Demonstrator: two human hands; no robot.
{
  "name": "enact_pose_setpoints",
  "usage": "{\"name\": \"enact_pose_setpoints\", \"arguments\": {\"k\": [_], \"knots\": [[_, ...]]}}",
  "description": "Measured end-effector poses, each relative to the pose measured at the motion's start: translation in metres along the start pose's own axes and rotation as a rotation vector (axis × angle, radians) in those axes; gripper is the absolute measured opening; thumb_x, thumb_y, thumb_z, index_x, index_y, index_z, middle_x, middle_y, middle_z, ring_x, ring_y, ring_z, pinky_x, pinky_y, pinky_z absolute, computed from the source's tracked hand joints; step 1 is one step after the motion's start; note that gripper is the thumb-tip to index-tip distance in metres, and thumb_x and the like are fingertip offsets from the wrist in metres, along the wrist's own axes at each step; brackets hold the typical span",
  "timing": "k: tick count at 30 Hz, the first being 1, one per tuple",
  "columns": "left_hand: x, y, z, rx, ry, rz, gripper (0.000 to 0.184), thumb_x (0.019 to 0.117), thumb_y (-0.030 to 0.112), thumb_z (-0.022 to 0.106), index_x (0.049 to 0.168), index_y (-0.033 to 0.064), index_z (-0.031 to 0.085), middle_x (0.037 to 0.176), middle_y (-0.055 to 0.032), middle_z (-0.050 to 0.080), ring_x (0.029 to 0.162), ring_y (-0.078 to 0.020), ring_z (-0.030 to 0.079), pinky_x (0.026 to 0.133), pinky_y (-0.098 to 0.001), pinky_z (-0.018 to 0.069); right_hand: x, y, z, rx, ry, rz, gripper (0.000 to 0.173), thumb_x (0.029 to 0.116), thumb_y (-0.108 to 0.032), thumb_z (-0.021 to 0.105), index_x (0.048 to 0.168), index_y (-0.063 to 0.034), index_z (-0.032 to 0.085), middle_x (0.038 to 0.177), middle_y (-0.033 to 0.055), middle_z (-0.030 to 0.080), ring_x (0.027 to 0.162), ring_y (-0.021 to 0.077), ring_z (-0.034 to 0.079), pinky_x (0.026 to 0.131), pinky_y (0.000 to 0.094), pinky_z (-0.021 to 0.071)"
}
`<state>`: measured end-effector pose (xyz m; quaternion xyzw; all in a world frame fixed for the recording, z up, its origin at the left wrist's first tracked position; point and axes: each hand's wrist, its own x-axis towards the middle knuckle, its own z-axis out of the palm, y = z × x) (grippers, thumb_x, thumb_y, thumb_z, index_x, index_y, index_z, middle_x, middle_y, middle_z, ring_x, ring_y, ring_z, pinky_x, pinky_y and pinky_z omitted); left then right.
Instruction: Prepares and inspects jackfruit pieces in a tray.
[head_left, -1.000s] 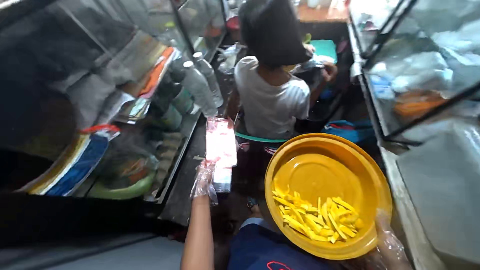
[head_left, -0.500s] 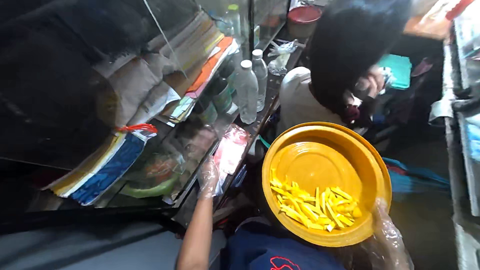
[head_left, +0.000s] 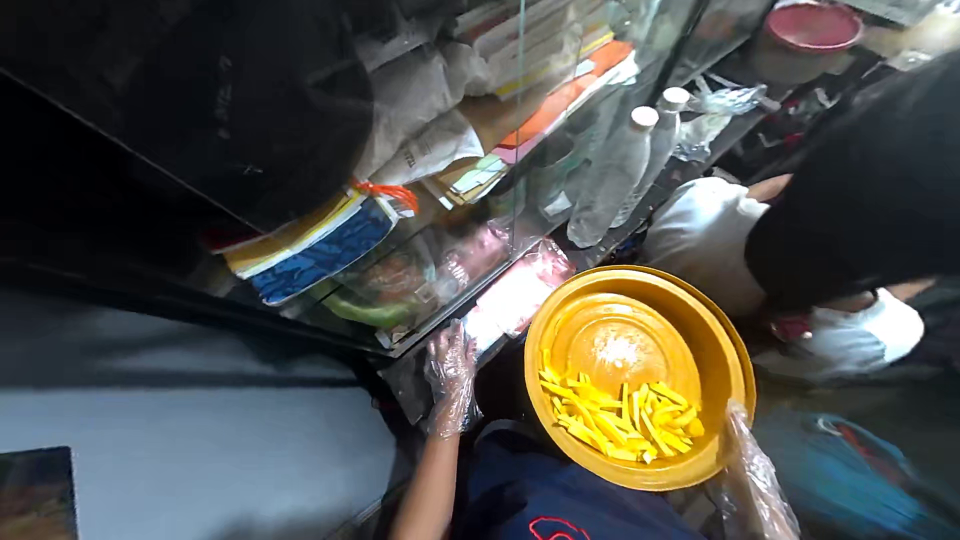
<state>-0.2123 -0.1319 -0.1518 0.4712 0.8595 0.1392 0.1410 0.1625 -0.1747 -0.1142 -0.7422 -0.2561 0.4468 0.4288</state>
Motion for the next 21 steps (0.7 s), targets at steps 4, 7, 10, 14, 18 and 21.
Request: {"name": "enact_pose_setpoints", "arguments": {"k": [4, 7, 10, 14, 18, 21], "knots": [[0.000, 0.005, 0.017, 0.051, -0.060, -0.095, 0.050, 0.1038, 0.038, 0.055, 0.147, 0.0142, 0.055, 0.150, -0.0164, 0.052, 0.139, -0.0408, 0.045, 0.110, -0.0574, 0.0386, 0.010, -0.014, 0.013, -0.049, -0.058, 0.036, 0.057, 0.1097, -0.049, 0.035, 0.151, -0.0108, 0.048, 0.145, 0.0061, 0.057, 0.126, 0.0088, 0.058, 0.106, 0.0315, 0.0492], [0.001, 0.002, 0.025, 0.064, 0.000, -0.085, 0.041, 0.1049, 0.034, 0.052, 0.140, 0.0149, 0.063, 0.145, -0.0141, 0.057, 0.137, -0.0402, 0.048, 0.108, -0.0587, 0.0389, 0.022, -0.019, 0.019, -0.068, -0.088, 0.053, 0.057, 0.1102, -0.047, 0.034, 0.150, -0.0083, 0.047, 0.143, 0.0091, 0.057, 0.124, 0.0101, 0.059, 0.104, 0.0323, 0.0497], [0.002, -0.004, 0.035, -0.003, 0.061, -0.077, 0.034, 0.1040, 0.027, 0.054, 0.131, 0.0149, 0.070, 0.137, -0.0162, 0.063, 0.131, -0.0401, 0.054, 0.106, -0.0590, 0.0404, 0.037, -0.017, 0.016, -0.079, -0.133, 0.050, 0.057, 0.1098, -0.048, 0.035, 0.150, -0.0092, 0.048, 0.142, 0.0086, 0.059, 0.124, 0.0108, 0.060, 0.104, 0.0332, 0.0508], [-0.001, 0.002, 0.025, -0.117, 0.095, -0.123, 0.028, 0.1020, 0.024, 0.060, 0.119, 0.0061, 0.074, 0.129, -0.0200, 0.066, 0.127, -0.0381, 0.058, 0.110, -0.0520, 0.0430, 0.044, -0.025, 0.015, -0.096, -0.163, 0.048, 0.055, 0.1099, -0.046, 0.036, 0.149, -0.0093, 0.049, 0.140, 0.0076, 0.059, 0.122, 0.0094, 0.060, 0.103, 0.0315, 0.0506], [-0.007, 0.002, 0.024, -0.186, 0.199, -0.143, 0.025, 0.1000, 0.022, 0.062, 0.113, 0.0041, 0.075, 0.124, -0.0211, 0.067, 0.122, -0.0381, 0.061, 0.106, -0.0510, 0.0461, 0.056, -0.026, 0.020, -0.117, -0.194, 0.038, 0.055, 0.1099, -0.046, 0.037, 0.148, -0.0092, 0.050, 0.141, 0.0085, 0.059, 0.123, 0.0105, 0.060, 0.104, 0.0329, 0.0498], [-0.011, 0.008, 0.016, -0.156, 0.201, -0.193, 0.026, 0.1030, 0.020, 0.058, 0.114, 0.0019, 0.073, 0.124, -0.0233, 0.066, 0.123, -0.0404, 0.060, 0.105, -0.0540, 0.0460, 0.064, -0.027, 0.028, -0.136, -0.249, 0.019, 0.055, 0.1103, -0.045, 0.036, 0.151, -0.0085, 0.047, 0.145, 0.0094, 0.056, 0.127, 0.0105, 0.057, 0.106, 0.0320, 0.0479]]}}
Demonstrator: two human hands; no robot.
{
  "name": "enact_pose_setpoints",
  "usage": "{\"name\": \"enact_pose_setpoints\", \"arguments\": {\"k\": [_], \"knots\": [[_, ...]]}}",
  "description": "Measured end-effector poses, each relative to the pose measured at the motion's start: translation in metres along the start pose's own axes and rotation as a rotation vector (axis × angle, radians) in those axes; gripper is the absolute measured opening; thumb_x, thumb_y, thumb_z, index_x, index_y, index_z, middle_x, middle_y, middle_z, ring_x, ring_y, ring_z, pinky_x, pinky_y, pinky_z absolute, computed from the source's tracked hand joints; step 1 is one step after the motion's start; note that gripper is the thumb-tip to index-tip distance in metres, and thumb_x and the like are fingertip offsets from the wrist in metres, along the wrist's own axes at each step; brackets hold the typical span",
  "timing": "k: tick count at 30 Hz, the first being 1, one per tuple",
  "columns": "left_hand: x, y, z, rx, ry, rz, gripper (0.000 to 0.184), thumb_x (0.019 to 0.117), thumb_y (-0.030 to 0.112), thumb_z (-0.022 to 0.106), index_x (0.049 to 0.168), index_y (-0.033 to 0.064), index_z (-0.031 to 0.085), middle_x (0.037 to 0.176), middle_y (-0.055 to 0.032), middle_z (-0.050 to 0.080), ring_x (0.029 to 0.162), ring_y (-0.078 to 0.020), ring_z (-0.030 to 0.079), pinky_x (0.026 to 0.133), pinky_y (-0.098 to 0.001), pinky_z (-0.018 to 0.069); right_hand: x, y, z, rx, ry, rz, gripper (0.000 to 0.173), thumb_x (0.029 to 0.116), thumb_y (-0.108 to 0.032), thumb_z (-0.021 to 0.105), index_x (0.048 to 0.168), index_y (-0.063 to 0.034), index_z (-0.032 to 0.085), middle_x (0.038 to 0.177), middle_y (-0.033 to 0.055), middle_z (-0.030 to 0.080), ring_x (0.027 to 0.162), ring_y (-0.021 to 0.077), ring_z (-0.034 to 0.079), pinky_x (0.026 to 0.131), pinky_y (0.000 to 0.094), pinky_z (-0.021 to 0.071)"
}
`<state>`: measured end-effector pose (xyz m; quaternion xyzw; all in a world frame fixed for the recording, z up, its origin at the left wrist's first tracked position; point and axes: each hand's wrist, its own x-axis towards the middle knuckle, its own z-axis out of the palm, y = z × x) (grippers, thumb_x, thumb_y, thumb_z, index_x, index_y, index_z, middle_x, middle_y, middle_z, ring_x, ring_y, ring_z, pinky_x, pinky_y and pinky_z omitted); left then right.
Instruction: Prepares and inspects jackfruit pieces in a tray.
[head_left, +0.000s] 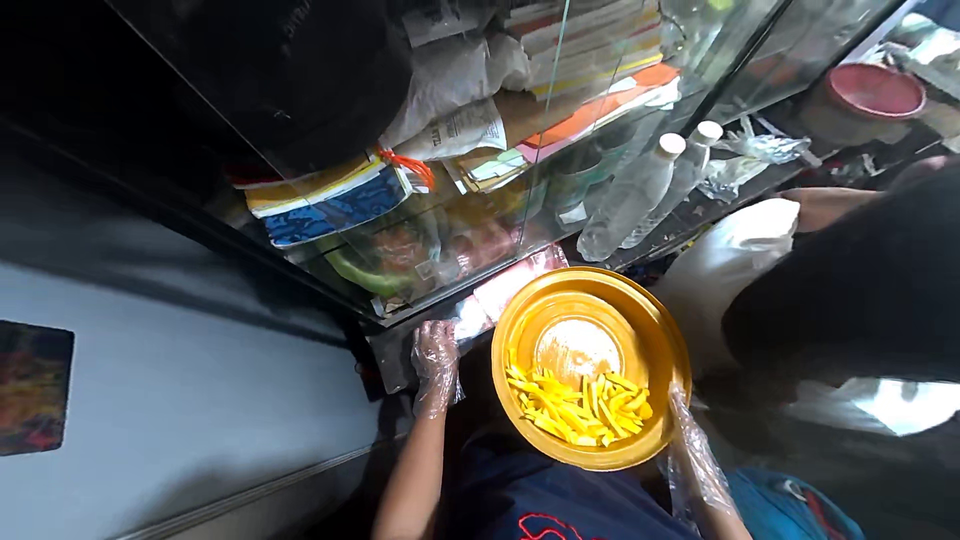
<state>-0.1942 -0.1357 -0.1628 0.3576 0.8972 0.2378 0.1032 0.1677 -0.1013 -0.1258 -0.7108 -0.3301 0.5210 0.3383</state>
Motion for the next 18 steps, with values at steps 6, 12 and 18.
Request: {"name": "enact_pose_setpoints", "arguments": {"k": [6, 12, 18], "knots": [[-0.007, 0.002, -0.028, -0.006, -0.007, -0.218, 0.041, 0.1071, 0.032, 0.050, 0.122, -0.0022, 0.067, 0.131, -0.0250, 0.062, 0.123, -0.0399, 0.060, 0.105, -0.0557, 0.0457, 0.009, 0.000, 0.005, 0.015, -0.109, -0.015, 0.055, 0.1116, -0.042, 0.032, 0.154, -0.0075, 0.040, 0.151, 0.0096, 0.050, 0.131, 0.0093, 0.053, 0.110, 0.0299, 0.0445], [-0.028, 0.002, -0.058, -0.458, 0.184, -0.426, 0.044, 0.1117, 0.026, 0.036, 0.137, -0.0079, 0.049, 0.113, -0.0244, 0.065, 0.102, -0.0290, 0.067, 0.094, -0.0451, 0.0538, 0.004, -0.006, 0.000, 0.038, -0.133, -0.010, 0.056, 0.1111, -0.045, 0.032, 0.154, -0.0115, 0.042, 0.147, 0.0068, 0.054, 0.128, 0.0082, 0.057, 0.106, 0.0299, 0.0487], [-0.059, 0.026, -0.092, -1.310, 0.215, -0.426, 0.037, 0.1133, 0.023, 0.027, 0.137, -0.0004, 0.043, 0.110, -0.0054, 0.066, 0.084, -0.0070, 0.066, 0.077, -0.0237, 0.0567, 0.003, -0.008, -0.007, 0.076, -0.132, -0.013, 0.055, 0.1106, -0.044, 0.036, 0.153, -0.0097, 0.044, 0.145, 0.0082, 0.057, 0.126, 0.0094, 0.059, 0.105, 0.0304, 0.0498]]}}
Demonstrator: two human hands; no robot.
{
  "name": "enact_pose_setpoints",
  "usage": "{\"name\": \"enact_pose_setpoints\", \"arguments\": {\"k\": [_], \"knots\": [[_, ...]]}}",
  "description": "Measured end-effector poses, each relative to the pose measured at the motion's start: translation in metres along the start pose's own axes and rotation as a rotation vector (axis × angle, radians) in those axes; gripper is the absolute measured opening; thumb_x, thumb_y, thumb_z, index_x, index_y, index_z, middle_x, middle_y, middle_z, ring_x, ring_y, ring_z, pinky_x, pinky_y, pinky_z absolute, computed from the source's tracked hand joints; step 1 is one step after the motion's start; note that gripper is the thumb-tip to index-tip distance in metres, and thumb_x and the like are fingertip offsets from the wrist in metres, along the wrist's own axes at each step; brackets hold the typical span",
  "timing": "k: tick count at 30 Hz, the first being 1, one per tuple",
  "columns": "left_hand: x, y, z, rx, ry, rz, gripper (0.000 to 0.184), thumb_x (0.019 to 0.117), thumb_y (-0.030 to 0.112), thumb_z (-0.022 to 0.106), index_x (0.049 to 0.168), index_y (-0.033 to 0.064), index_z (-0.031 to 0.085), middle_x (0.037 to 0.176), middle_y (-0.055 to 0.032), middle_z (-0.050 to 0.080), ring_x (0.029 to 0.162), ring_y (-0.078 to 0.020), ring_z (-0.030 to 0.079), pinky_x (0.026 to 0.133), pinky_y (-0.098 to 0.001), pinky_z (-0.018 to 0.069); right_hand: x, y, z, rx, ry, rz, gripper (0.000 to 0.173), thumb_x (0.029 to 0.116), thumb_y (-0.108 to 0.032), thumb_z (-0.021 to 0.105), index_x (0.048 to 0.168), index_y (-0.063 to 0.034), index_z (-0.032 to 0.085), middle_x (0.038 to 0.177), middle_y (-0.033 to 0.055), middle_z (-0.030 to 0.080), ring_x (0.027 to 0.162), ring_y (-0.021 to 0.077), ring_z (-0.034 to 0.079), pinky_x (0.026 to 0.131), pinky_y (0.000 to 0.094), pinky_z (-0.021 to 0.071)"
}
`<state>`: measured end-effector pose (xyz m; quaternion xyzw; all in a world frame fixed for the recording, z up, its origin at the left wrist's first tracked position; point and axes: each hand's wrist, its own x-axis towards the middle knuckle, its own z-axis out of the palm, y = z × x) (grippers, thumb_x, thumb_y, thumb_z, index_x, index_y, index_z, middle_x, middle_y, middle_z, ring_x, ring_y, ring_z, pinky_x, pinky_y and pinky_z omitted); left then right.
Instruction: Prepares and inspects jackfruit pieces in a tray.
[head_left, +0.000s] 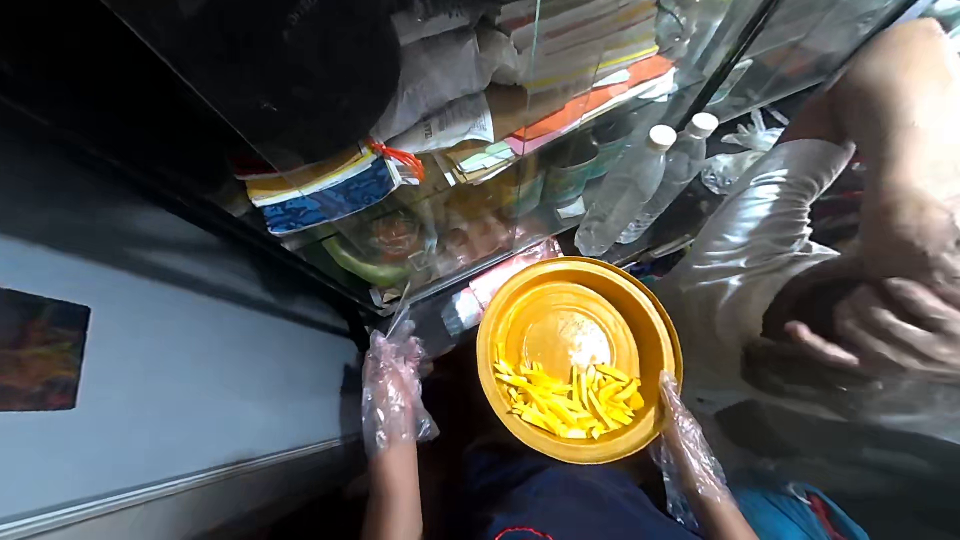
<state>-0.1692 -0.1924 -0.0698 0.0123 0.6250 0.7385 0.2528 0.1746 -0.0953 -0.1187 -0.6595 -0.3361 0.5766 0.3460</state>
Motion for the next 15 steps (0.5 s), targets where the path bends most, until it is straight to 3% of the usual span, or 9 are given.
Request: {"name": "enact_pose_setpoints", "arguments": {"k": [3, 7, 10, 12, 15], "knots": [[-0.021, 0.011, 0.003, -0.075, 0.001, -0.074, 0.031, 0.1128, 0.023, 0.031, 0.125, 0.0040, 0.052, 0.096, -0.0010, 0.069, 0.078, -0.0057, 0.067, 0.070, -0.0210, 0.0572, -0.001, 0.008, -0.019, 0.001, 0.008, 0.011, 0.053, 0.1100, -0.043, 0.039, 0.151, -0.0095, 0.047, 0.140, 0.0081, 0.060, 0.122, 0.0098, 0.061, 0.102, 0.0305, 0.0524], [-0.040, 0.005, -0.003, -0.104, 0.003, -0.114, 0.021, 0.1103, 0.013, 0.038, 0.123, 0.0032, 0.051, 0.102, -0.0028, 0.067, 0.088, -0.0098, 0.067, 0.078, -0.0263, 0.0582, -0.006, 0.017, -0.039, -0.039, 0.009, 0.056, 0.052, 0.1102, -0.042, 0.039, 0.148, -0.0092, 0.049, 0.136, 0.0075, 0.063, 0.117, 0.0094, 0.063, 0.099, 0.0296, 0.0537], [-0.049, -0.006, -0.005, -0.201, 0.004, -0.188, 0.018, 0.1088, 0.008, 0.039, 0.120, 0.0055, 0.053, 0.098, -0.0002, 0.069, 0.086, -0.0068, 0.069, 0.076, -0.0221, 0.0596, -0.008, 0.027, -0.041, 0.020, -0.011, 0.083, 0.050, 0.1108, -0.041, 0.037, 0.149, -0.0106, 0.049, 0.132, 0.0056, 0.065, 0.113, 0.0082, 0.065, 0.096, 0.0278, 0.0550], [-0.056, -0.011, -0.003, -0.246, -0.025, -0.240, 0.019, 0.1095, 0.008, 0.036, 0.120, 0.0089, 0.052, 0.092, 0.0026, 0.068, 0.077, -0.0039, 0.067, 0.069, -0.0184, 0.0578, -0.007, 0.035, -0.039, 0.049, -0.028, 0.097, 0.050, 0.1111, -0.040, 0.037, 0.151, -0.0104, 0.046, 0.135, 0.0069, 0.063, 0.116, 0.0094, 0.064, 0.097, 0.0288, 0.0546], [-0.066, -0.020, 0.001, -0.302, -0.095, -0.326, 0.022, 0.1098, 0.008, 0.031, 0.117, 0.0110, 0.052, 0.084, 0.0013, 0.068, 0.054, -0.0006, 0.057, 0.048, -0.0125, 0.0487, -0.004, 0.045, -0.033, 0.042, -0.050, 0.077, 0.052, 0.1110, -0.041, 0.037, 0.152, -0.0087, 0.044, 0.136, 0.0096, 0.062, 0.117, 0.0111, 0.064, 0.099, 0.0306, 0.0536]]}}
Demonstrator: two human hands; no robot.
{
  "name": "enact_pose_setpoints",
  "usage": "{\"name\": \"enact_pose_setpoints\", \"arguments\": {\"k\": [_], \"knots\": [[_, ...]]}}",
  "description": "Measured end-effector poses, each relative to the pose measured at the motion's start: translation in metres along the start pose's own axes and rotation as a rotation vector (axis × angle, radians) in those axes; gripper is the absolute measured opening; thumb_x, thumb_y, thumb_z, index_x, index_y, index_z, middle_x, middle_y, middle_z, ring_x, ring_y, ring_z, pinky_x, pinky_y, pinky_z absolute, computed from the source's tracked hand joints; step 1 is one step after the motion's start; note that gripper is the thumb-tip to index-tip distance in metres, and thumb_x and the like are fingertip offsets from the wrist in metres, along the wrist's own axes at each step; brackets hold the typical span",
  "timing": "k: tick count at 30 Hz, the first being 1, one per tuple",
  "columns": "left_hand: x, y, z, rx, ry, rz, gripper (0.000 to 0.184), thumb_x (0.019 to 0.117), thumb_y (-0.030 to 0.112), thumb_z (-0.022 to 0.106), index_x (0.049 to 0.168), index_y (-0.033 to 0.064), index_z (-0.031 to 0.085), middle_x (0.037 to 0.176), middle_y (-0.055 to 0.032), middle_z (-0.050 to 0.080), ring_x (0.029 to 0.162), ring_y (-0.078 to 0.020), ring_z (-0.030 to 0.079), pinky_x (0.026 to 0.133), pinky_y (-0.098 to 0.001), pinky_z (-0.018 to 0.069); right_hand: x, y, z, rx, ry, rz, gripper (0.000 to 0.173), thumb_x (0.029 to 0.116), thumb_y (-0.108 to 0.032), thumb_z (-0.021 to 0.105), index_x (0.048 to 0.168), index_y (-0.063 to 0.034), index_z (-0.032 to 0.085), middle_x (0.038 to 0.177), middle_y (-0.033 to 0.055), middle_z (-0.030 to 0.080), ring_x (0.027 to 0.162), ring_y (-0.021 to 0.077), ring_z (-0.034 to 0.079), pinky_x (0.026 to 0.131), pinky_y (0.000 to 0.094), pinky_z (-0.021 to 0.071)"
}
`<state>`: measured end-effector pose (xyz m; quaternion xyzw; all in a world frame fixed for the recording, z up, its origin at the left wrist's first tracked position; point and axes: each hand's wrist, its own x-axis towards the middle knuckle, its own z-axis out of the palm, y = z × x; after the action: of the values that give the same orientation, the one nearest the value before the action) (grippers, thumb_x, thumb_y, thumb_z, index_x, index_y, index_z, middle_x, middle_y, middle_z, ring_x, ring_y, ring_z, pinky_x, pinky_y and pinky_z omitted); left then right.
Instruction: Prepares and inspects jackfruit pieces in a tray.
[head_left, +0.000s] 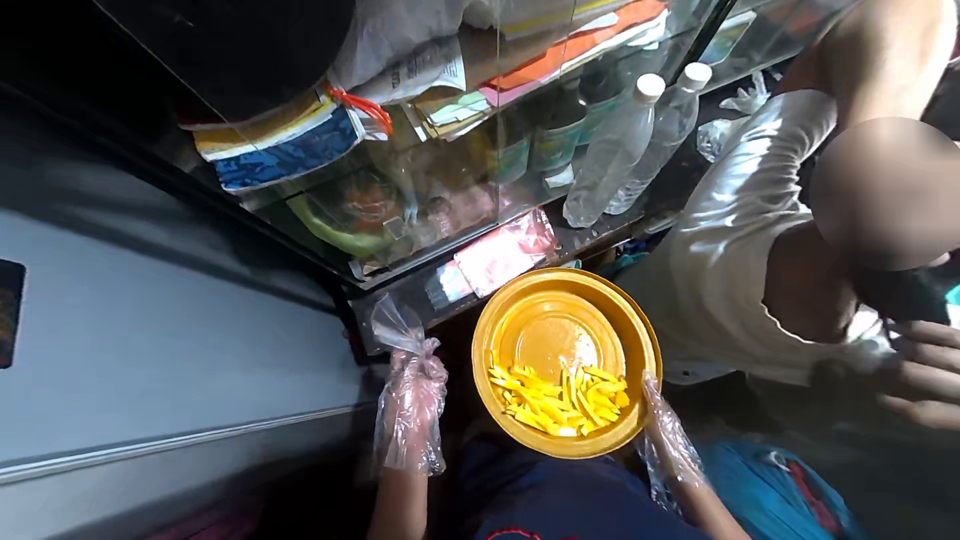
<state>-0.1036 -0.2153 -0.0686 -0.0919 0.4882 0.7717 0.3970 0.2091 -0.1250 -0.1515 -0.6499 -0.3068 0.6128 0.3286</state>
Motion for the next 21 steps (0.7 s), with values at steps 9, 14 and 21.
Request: {"name": "enact_pose_setpoints", "arguments": {"k": [9, 14, 21], "knots": [[0.017, -0.034, 0.015, 0.098, -0.177, -0.275, 0.026, 0.1073, 0.009, 0.035, 0.103, 0.0043, 0.060, 0.072, 0.0021, 0.060, 0.043, 0.0030, 0.042, 0.038, -0.0101, 0.0357, 0.022, 0.003, 0.011, 0.038, -0.028, -0.002, 0.053, 0.1106, -0.040, 0.039, 0.151, -0.0066, 0.044, 0.135, 0.0119, 0.063, 0.115, 0.0137, 0.065, 0.098, 0.0324, 0.0546], [0.043, -0.032, 0.032, 0.319, -0.283, -0.281, 0.040, 0.1124, 0.033, 0.029, 0.107, 0.0082, 0.060, 0.055, 0.0098, 0.039, 0.039, 0.0017, 0.034, 0.038, -0.0130, 0.0324, 0.020, -0.008, 0.016, -0.003, -0.017, 0.023, 0.051, 0.1108, -0.039, 0.039, 0.150, -0.0062, 0.045, 0.129, 0.0112, 0.065, 0.110, 0.0115, 0.066, 0.095, 0.0298, 0.0553], [0.068, -0.032, 0.049, 0.400, -0.381, -0.323, 0.063, 0.1067, 0.057, 0.020, 0.089, 0.0116, 0.060, 0.048, 0.0093, 0.036, 0.035, 0.0009, 0.034, 0.035, -0.0143, 0.0312, 0.028, 0.002, 0.010, -0.079, 0.005, 0.030, 0.057, 0.1096, -0.046, 0.039, 0.153, -0.0091, 0.044, 0.143, 0.0115, 0.058, 0.127, 0.0150, 0.059, 0.107, 0.0356, 0.0495]]}}
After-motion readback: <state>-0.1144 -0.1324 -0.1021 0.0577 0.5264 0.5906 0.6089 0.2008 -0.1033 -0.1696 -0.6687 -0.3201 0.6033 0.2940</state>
